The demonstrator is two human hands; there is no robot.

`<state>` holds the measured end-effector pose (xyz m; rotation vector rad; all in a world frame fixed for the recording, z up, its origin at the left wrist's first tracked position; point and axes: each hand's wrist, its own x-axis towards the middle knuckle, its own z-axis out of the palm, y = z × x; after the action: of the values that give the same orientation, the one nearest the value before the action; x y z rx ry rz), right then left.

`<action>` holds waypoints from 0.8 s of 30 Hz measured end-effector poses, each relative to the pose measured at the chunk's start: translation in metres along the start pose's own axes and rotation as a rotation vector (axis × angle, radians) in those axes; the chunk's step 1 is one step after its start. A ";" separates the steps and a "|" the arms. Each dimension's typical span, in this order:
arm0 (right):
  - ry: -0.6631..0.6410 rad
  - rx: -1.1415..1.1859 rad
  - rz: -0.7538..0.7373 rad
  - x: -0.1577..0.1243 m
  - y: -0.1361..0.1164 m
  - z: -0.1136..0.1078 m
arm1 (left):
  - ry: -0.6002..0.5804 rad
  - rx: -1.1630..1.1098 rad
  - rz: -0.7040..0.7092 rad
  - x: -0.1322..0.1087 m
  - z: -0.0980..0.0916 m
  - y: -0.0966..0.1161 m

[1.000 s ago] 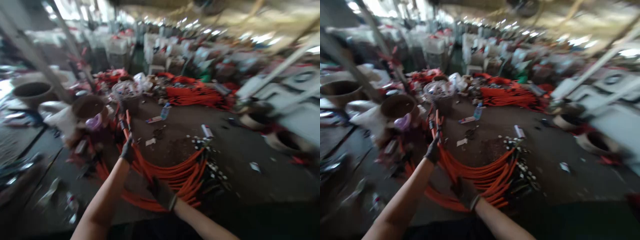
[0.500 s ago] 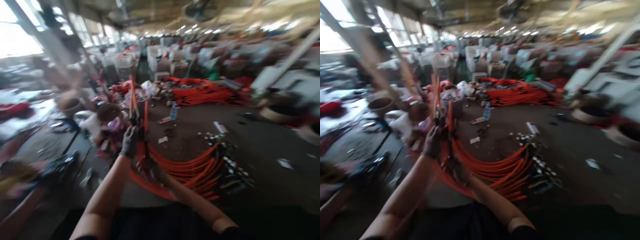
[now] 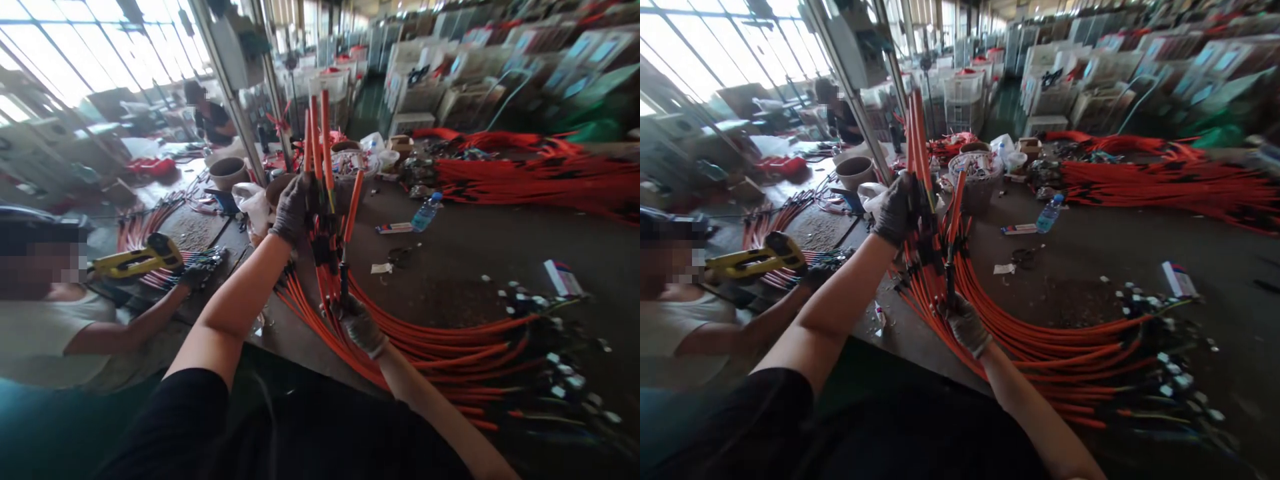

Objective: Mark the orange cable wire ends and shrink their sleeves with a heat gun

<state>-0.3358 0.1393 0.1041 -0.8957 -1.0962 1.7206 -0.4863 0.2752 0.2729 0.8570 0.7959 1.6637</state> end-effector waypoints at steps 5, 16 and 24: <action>0.056 -0.050 -0.038 0.005 -0.001 -0.002 | -0.073 0.212 -0.008 -0.011 0.002 0.005; -0.073 -0.196 -0.151 0.016 -0.013 -0.016 | -0.483 0.555 -0.165 -0.025 0.005 0.013; -0.342 -0.389 -0.299 0.031 -0.071 -0.033 | -0.606 0.692 0.016 -0.049 0.030 0.019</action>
<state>-0.2965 0.1939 0.1551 -0.6323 -1.7418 1.4645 -0.4614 0.2263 0.2972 1.7425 0.9273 1.0199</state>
